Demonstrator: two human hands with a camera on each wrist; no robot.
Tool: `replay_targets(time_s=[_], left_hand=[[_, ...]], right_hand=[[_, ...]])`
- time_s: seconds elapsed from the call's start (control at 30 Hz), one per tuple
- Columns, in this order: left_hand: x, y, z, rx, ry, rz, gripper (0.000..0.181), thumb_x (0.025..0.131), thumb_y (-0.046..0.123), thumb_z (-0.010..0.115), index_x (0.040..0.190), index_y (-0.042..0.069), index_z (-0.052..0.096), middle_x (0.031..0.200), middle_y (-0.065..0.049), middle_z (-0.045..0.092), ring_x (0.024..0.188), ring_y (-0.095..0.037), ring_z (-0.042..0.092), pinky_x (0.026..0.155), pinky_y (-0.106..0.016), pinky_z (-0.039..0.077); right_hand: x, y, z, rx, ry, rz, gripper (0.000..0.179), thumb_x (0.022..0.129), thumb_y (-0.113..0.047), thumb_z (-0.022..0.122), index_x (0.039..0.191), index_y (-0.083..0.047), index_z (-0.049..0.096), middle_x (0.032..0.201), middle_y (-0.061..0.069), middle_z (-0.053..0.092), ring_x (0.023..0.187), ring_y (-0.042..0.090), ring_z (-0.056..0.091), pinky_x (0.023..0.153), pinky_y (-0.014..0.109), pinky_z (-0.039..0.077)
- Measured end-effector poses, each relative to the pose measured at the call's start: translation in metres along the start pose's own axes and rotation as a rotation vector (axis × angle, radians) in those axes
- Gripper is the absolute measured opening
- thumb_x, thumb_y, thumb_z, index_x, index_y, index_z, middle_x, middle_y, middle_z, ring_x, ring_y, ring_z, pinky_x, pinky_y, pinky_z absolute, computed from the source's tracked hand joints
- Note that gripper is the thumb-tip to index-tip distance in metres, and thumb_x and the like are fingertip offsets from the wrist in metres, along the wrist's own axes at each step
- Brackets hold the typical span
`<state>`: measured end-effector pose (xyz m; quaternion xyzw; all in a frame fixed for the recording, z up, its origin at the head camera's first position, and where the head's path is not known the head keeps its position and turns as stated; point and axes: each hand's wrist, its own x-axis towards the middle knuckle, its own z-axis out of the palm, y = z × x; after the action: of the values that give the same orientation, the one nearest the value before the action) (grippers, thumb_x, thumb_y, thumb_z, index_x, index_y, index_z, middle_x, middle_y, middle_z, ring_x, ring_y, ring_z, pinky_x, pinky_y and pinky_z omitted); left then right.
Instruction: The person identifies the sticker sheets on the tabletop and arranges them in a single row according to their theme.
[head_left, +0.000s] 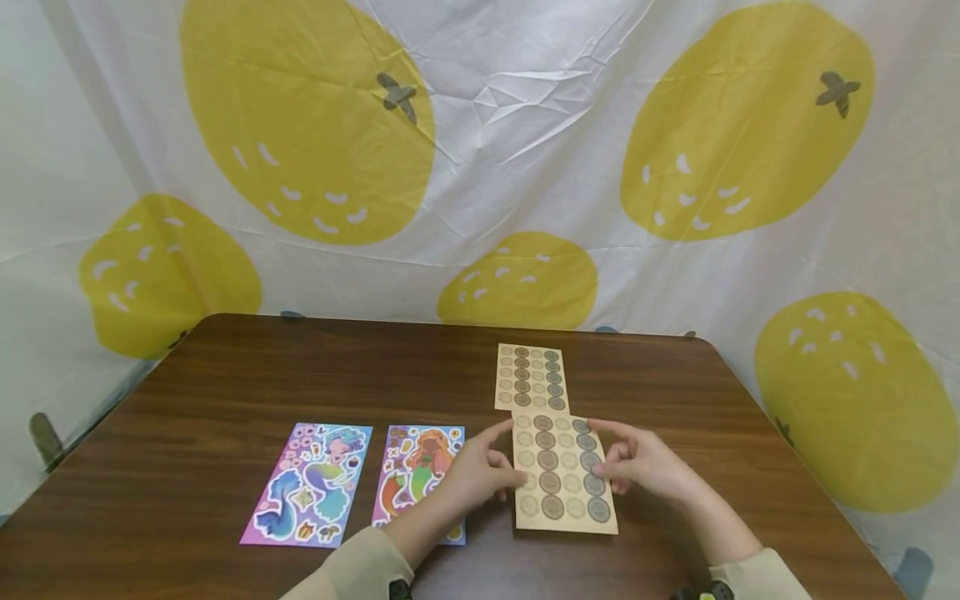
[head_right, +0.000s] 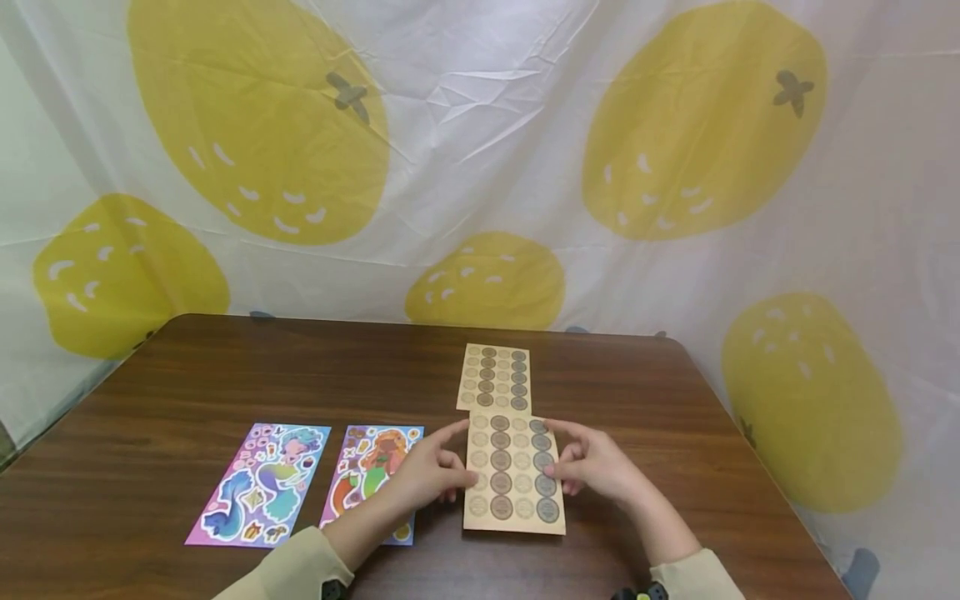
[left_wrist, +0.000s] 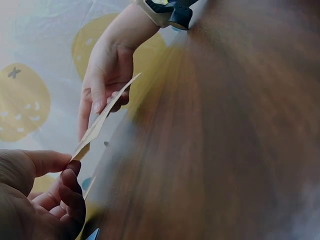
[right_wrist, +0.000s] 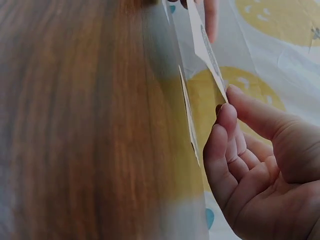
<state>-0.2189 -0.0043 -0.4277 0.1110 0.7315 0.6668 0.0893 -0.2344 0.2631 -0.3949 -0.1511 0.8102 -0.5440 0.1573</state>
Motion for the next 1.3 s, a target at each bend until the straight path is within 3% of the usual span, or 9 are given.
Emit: replay_targets(time_s=[0.3,0.6,0.9,1.3], left_hand=[[0.001,-0.003,0.002,0.019,-0.004,-0.044,0.081,0.072,-0.005,0.075,0.144,0.006,0.04,0.059,-0.004,0.06,0.04,-0.011,0.047,0.035,-0.018,0.035],[0.002,-0.002,0.004,-0.019,-0.038,-0.088,0.078,0.072,-0.008,0.073,0.143,0.002,0.041,0.058,-0.004,0.058,0.036,-0.009,0.045,0.033,-0.017,0.035],[0.004,-0.002,0.003,0.009,-0.059,-0.102,0.074,0.072,-0.008,0.073,0.14,-0.002,0.042,0.056,-0.005,0.057,0.035,-0.009,0.044,0.033,-0.017,0.035],[0.006,-0.002,0.005,0.083,-0.06,-0.12,0.075,0.069,-0.008,0.074,0.138,-0.004,0.045,0.053,-0.006,0.058,0.033,-0.009,0.044,0.032,-0.018,0.035]], right_hand=[[0.003,0.008,-0.001,-0.013,-0.022,0.044,0.075,0.081,-0.007,0.075,0.144,0.007,0.034,0.069,0.012,0.061,0.054,0.016,0.056,0.051,0.03,0.052],[0.002,0.012,-0.001,-0.031,-0.04,0.086,0.074,0.082,-0.01,0.075,0.143,0.005,0.037,0.069,0.01,0.059,0.049,0.014,0.053,0.047,0.027,0.049],[0.003,0.017,-0.002,-0.097,-0.043,0.103,0.073,0.081,-0.017,0.076,0.142,0.002,0.041,0.066,0.008,0.058,0.046,0.011,0.048,0.042,0.022,0.041],[0.005,0.017,0.0,-0.127,-0.038,0.098,0.072,0.079,-0.012,0.077,0.141,0.002,0.043,0.058,0.004,0.054,0.042,0.009,0.04,0.038,0.019,0.034]])
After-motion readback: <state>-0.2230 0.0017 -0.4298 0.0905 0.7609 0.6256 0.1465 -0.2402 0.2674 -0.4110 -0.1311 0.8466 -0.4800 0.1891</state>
